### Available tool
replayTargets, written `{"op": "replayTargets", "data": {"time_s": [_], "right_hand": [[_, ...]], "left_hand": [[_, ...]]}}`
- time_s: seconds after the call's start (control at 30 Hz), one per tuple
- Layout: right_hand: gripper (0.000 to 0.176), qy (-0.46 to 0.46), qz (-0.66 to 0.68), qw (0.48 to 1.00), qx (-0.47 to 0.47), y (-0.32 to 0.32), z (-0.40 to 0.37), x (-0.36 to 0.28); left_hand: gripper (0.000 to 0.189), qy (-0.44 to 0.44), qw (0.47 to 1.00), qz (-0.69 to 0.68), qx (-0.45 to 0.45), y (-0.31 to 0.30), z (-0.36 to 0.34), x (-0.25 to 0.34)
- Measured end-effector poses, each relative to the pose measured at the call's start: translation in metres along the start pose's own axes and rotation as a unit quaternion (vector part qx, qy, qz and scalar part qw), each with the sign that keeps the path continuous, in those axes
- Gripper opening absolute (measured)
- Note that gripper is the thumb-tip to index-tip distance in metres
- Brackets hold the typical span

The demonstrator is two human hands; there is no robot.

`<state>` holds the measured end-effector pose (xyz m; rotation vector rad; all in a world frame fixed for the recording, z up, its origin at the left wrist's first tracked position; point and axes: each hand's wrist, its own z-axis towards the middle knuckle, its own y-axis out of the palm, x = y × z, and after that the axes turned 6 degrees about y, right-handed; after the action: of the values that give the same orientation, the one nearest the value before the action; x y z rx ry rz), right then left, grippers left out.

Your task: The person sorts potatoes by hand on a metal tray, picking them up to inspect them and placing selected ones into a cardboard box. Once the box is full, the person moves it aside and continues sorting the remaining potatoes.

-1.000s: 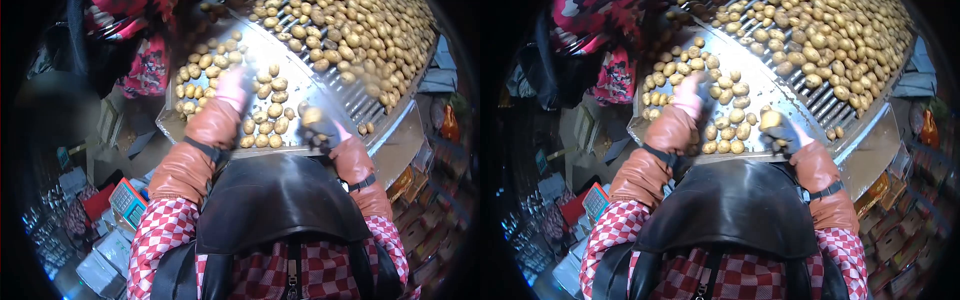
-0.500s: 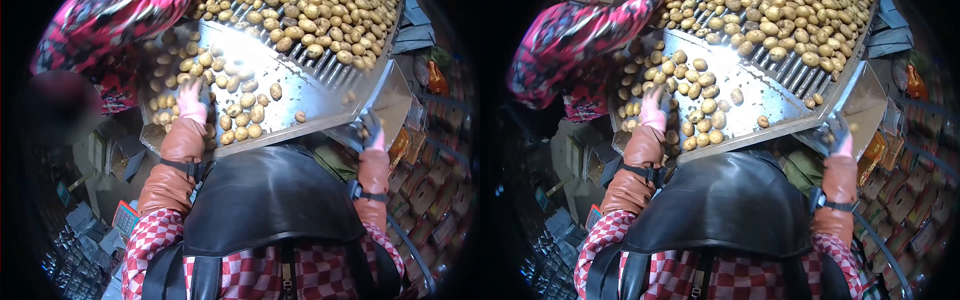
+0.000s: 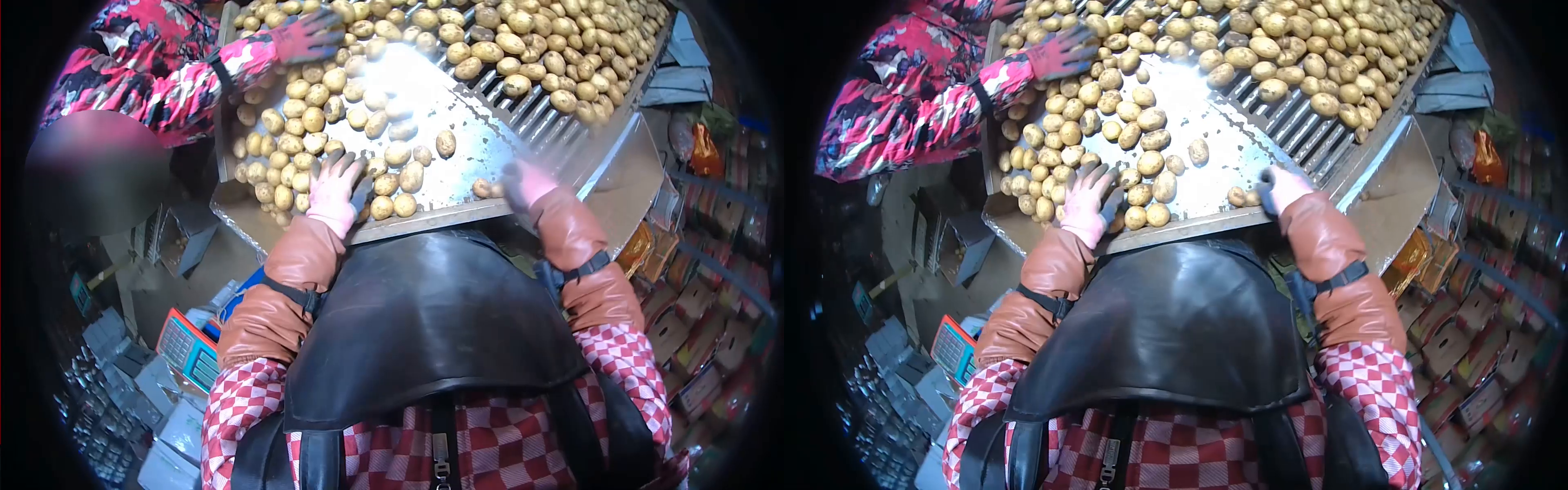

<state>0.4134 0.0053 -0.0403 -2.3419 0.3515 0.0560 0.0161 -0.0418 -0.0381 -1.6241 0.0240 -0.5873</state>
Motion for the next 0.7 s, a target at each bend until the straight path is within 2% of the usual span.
{"op": "replayTargets", "data": {"time_s": [0.1, 0.13, 0.17, 0.2, 0.23, 0.3, 0.33, 0.4, 0.43, 0.47, 0.53, 0.6, 0.63, 0.67, 0.7], "right_hand": [[0.049, -0.163, 0.241, 0.955, -0.057, 0.025, 0.011, -0.015], [0.049, -0.165, 0.239, 0.955, -0.06, 0.021, 0.012, -0.021], [0.046, -0.117, 0.264, 0.957, -0.032, 0.015, 0.012, -0.025], [0.042, -0.069, 0.289, 0.955, -0.003, 0.01, 0.013, -0.027], [0.036, -0.126, 0.268, 0.953, 0.061, 0.023, 0.032, -0.012], [0.033, -0.05, 0.352, 0.935, 0.001, 0.002, 0.021, -0.019], [0.033, -0.079, 0.308, 0.948, 0.028, -0.001, 0.02, -0.018], [0.029, -0.131, 0.179, 0.974, 0.052, -0.03, -0.019, -0.059], [0.026, -0.201, 0.159, 0.963, 0.084, -0.024, -0.013, -0.065], [0.031, -0.226, 0.105, 0.965, 0.085, -0.035, -0.029, -0.088], [0.032, -0.253, -0.013, 0.966, 0.056, -0.039, -0.032, -0.126], [0.033, -0.239, -0.106, 0.963, 0.068, -0.015, -0.009, -0.152], [0.033, -0.256, -0.139, 0.954, 0.065, -0.001, 0.003, -0.16], [0.033, -0.253, -0.134, 0.957, 0.035, 0.001, 0.006, -0.171], [0.032, -0.269, -0.136, 0.951, 0.062, 0.008, 0.01, -0.174]], "left_hand": [[0.051, 0.08, 0.996, -0.022, -0.036, -0.005, 0.013, 0.027], [0.052, 0.123, 0.991, -0.022, -0.051, -0.003, 0.015, 0.03], [0.052, 0.169, 0.983, -0.022, -0.069, -0.007, 0.019, 0.031], [0.052, 0.167, 0.983, -0.023, -0.069, -0.004, 0.019, 0.023], [0.05, 0.131, 0.988, -0.001, -0.078, 0.002, 0.015, 0.007], [0.043, 0.036, 0.996, 0.051, -0.07, 0.004, 0.008, -0.019], [0.037, 0.008, 1.0, 0.029, -0.005, 0.003, 0.002, -0.026], [0.036, -0.03, 0.997, 0.049, -0.043, -0.001, -0.007, -0.024], [0.036, -0.032, 0.997, 0.052, -0.043, 0.001, -0.009, -0.023], [0.035, -0.041, 0.998, 0.036, -0.041, 0.006, -0.01, -0.021], [0.035, -0.054, 0.997, 0.023, -0.042, 0.009, -0.01, -0.018], [0.035, -0.042, 0.999, 0.011, -0.026, 0.007, -0.008, -0.015], [0.034, -0.052, 0.998, 0.016, -0.015, 0.006, -0.007, -0.013], [0.031, -0.028, 0.998, 0.041, 0.041, 0.003, -0.006, -0.008], [0.03, -0.005, 0.997, 0.041, 0.062, 0.002, -0.006, -0.004]]}}
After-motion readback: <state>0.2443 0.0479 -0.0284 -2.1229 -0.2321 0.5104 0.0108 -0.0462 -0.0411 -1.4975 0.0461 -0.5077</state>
